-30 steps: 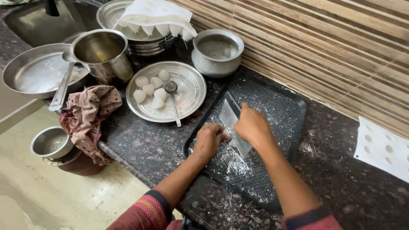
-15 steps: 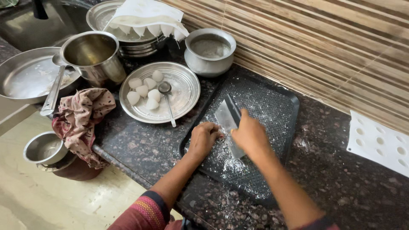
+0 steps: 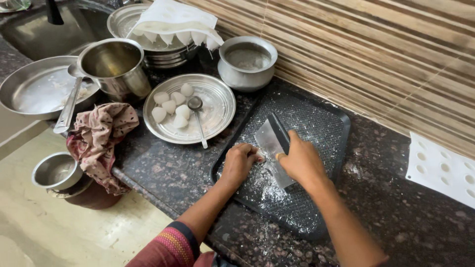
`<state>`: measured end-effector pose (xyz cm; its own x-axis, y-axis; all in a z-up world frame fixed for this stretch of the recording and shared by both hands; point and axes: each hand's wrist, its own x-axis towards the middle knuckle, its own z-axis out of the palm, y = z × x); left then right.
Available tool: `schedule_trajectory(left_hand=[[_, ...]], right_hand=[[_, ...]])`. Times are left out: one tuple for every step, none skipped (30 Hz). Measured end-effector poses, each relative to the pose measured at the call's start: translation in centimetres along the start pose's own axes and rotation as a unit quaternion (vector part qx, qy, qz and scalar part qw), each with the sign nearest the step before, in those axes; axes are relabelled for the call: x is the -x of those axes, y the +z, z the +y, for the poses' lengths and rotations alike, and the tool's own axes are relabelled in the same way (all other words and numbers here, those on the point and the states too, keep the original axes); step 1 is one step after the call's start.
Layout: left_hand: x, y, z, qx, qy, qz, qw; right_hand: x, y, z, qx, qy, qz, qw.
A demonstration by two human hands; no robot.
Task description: The person shaves small pieces of white wax from a larger block using a metal scraper over a black tray.
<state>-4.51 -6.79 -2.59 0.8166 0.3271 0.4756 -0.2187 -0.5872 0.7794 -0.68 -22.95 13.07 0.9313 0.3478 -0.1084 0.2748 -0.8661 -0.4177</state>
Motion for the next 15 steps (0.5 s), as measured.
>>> schedule_trajectory(left_hand=[[0.1, 0.1, -0.1, 0.008, 0.003, 0.001, 1.000], [0.0, 0.1, -0.2, 0.017, 0.007, 0.002, 1.000], [0.1, 0.1, -0.2, 0.017, 0.007, 0.002, 1.000], [0.1, 0.1, -0.3, 0.015, 0.009, 0.001, 1.000], [0.0, 0.1, -0.2, 0.013, 0.011, 0.000, 1.000], [0.0, 0.1, -0.2, 0.013, 0.012, 0.001, 1.000], [-0.1, 0.0, -0.1, 0.017, 0.002, -0.001, 1.000], [-0.1, 0.0, -0.1, 0.022, -0.008, -0.004, 1.000], [0.0, -0.1, 0.0, 0.022, -0.009, -0.005, 1.000], [-0.1, -0.1, 0.1, 0.021, -0.009, -0.005, 1.000], [-0.1, -0.1, 0.2, 0.021, -0.009, -0.005, 1.000], [-0.2, -0.2, 0.3, 0.022, -0.007, -0.005, 1.000], [-0.3, -0.2, 0.4, 0.022, -0.019, -0.015, 0.999], [-0.2, -0.3, 0.5, 0.020, -0.032, -0.026, 0.999], [-0.1, -0.4, 0.6, 0.020, -0.033, -0.027, 0.999]], right_hand=[[0.1, 0.1, -0.2, 0.011, 0.014, -0.009, 1.000], [0.2, 0.1, -0.3, 0.012, 0.014, -0.009, 1.000], [0.3, 0.1, -0.4, 0.016, 0.004, -0.003, 1.000], [0.4, -0.1, -0.5, 0.020, -0.006, 0.006, 1.000], [0.6, -0.3, -0.6, 0.021, -0.006, 0.006, 1.000], [0.8, -0.4, -0.8, 0.021, 0.016, -0.006, 1.000], [0.9, -0.5, -0.9, 0.021, 0.038, -0.018, 0.999], [0.9, -0.6, -1.0, 0.022, 0.039, -0.018, 0.999], [0.9, -0.7, -1.0, 0.026, 0.033, -0.025, 0.999], [0.9, -0.7, -1.0, 0.030, 0.028, -0.030, 0.999], [1.0, -0.5, -1.0, 0.030, 0.029, -0.029, 0.999], [1.1, -0.2, -1.2, 0.025, 0.038, -0.039, 0.998], [1.0, -0.1, -1.2, 0.020, 0.047, -0.049, 0.997], [1.1, -0.1, -1.2, 0.019, 0.048, -0.049, 0.997], [1.2, -0.2, -1.0, 0.023, 0.039, -0.041, 0.998]])
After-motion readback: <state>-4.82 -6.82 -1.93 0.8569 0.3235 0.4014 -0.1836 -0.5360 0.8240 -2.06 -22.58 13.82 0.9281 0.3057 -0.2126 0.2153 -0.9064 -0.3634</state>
